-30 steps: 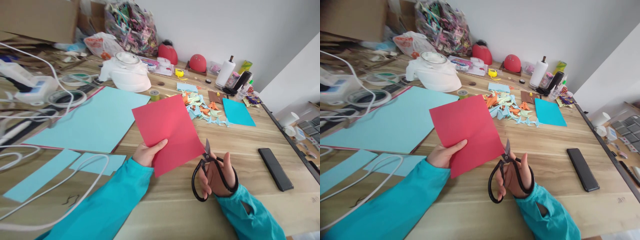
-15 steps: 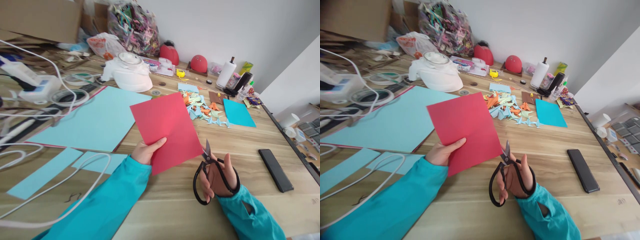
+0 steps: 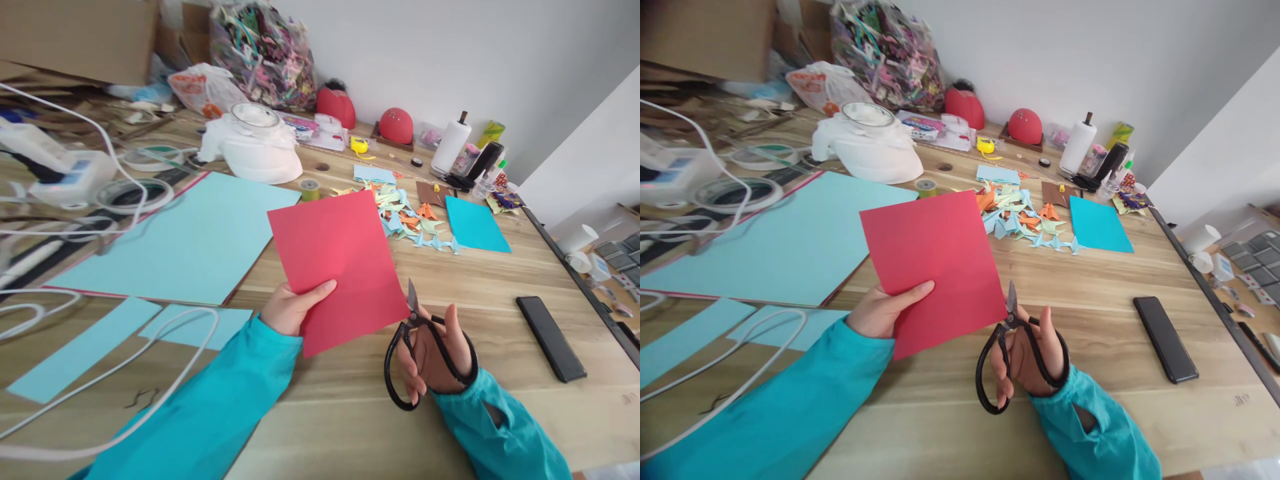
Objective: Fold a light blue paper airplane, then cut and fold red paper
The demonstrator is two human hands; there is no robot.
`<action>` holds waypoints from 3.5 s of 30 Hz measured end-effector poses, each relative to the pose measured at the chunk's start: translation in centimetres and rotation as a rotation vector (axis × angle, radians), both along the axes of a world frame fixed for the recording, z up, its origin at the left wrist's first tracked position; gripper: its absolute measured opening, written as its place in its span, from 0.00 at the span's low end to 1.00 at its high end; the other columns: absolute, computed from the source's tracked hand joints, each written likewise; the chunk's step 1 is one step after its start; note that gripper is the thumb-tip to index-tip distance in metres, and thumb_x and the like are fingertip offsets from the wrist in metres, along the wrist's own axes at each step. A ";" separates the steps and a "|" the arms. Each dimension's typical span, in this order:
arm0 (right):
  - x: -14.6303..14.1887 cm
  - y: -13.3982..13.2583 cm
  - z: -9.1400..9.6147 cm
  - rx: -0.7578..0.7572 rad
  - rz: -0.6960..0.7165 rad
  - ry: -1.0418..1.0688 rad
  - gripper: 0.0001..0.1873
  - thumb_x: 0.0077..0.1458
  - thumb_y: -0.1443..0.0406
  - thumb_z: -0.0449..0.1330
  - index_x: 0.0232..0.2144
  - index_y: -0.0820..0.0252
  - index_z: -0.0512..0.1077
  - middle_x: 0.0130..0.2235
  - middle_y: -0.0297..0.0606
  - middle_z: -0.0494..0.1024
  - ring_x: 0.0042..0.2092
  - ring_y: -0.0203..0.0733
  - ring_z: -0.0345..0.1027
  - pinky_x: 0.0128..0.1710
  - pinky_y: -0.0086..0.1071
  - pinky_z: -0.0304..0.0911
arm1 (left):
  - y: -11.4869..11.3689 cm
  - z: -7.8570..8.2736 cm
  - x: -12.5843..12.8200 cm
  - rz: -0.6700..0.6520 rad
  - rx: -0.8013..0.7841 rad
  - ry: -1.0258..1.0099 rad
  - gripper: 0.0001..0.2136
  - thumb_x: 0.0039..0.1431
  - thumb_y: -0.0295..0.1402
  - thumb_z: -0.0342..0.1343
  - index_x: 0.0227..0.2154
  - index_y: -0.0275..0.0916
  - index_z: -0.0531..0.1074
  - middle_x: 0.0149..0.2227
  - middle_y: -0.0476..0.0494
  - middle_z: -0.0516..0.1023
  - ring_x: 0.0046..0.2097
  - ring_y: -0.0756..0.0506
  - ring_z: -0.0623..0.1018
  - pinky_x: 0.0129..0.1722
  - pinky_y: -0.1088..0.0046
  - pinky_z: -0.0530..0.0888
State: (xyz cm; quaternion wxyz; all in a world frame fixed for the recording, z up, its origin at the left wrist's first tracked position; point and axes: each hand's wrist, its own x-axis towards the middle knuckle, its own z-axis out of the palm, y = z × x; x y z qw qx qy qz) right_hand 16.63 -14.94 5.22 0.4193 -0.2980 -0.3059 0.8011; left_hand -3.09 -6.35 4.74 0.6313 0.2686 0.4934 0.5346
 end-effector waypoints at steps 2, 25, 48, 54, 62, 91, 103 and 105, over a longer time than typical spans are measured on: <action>-0.1 0.0 0.0 -0.001 -0.028 0.014 0.44 0.45 0.36 0.25 0.61 0.45 0.39 0.21 0.31 0.70 0.15 0.35 0.60 0.16 0.32 0.59 | 0.0 -0.1 0.0 0.002 -0.008 -0.003 0.22 0.25 0.33 0.70 0.31 0.34 0.77 0.35 0.39 0.80 0.39 0.36 0.78 0.38 0.62 0.76; 1.0 0.3 0.0 -0.006 0.180 0.110 0.44 0.46 0.39 0.17 0.61 0.49 0.36 0.21 0.33 0.72 0.13 0.33 0.59 0.14 0.26 0.55 | 0.1 0.2 -0.7 -0.132 0.008 -0.016 0.23 0.29 0.35 0.70 0.35 0.34 0.76 0.38 0.40 0.79 0.39 0.39 0.77 0.41 0.62 0.75; 0.9 0.1 0.2 0.026 0.103 -0.020 0.47 0.45 0.37 0.22 0.62 0.52 0.33 0.20 0.33 0.71 0.14 0.34 0.59 0.15 0.29 0.57 | 0.9 -0.1 -1.1 -0.105 -0.137 -0.033 0.26 0.28 0.31 0.70 0.38 0.34 0.75 0.38 0.41 0.80 0.39 0.39 0.78 0.39 0.65 0.77; 0.8 0.2 0.3 0.050 0.125 0.018 0.43 0.48 0.38 0.23 0.61 0.49 0.33 0.22 0.32 0.71 0.13 0.33 0.58 0.15 0.28 0.56 | 0.4 0.3 -0.9 -0.146 -0.170 -0.010 0.23 0.32 0.31 0.68 0.38 0.35 0.75 0.35 0.40 0.80 0.36 0.38 0.79 0.33 0.67 0.78; 1.3 0.2 0.5 0.052 0.137 0.021 0.43 0.46 0.39 0.18 0.61 0.48 0.29 0.23 0.34 0.73 0.13 0.33 0.58 0.15 0.28 0.56 | 0.0 1.0 -0.9 -0.165 -0.131 -0.037 0.24 0.33 0.28 0.68 0.40 0.36 0.74 0.35 0.42 0.80 0.37 0.38 0.79 0.37 0.66 0.77; 1.8 -0.2 0.3 0.092 0.274 0.004 0.49 0.48 0.36 0.37 0.62 0.59 0.31 0.25 0.39 0.76 0.15 0.34 0.63 0.14 0.24 0.53 | 0.7 2.2 -2.3 -0.419 -0.441 -0.079 0.19 0.42 0.29 0.63 0.41 0.34 0.74 0.31 0.37 0.80 0.31 0.38 0.80 0.28 0.67 0.79; 2.0 0.0 -0.2 0.053 0.227 -0.097 0.49 0.45 0.35 0.26 0.61 0.58 0.40 0.22 0.35 0.74 0.13 0.32 0.59 0.18 0.29 0.57 | 0.2 2.0 -1.6 -0.445 -0.502 -0.111 0.17 0.45 0.32 0.62 0.40 0.33 0.74 0.33 0.36 0.80 0.34 0.38 0.80 0.32 0.67 0.78; 2.1 -0.4 -0.1 0.051 0.225 -0.119 0.49 0.45 0.34 0.30 0.60 0.59 0.44 0.22 0.35 0.73 0.14 0.33 0.59 0.19 0.29 0.57 | 0.4 2.0 -1.8 -0.465 -0.524 -0.102 0.17 0.44 0.32 0.62 0.40 0.33 0.74 0.33 0.36 0.80 0.32 0.39 0.80 0.30 0.68 0.78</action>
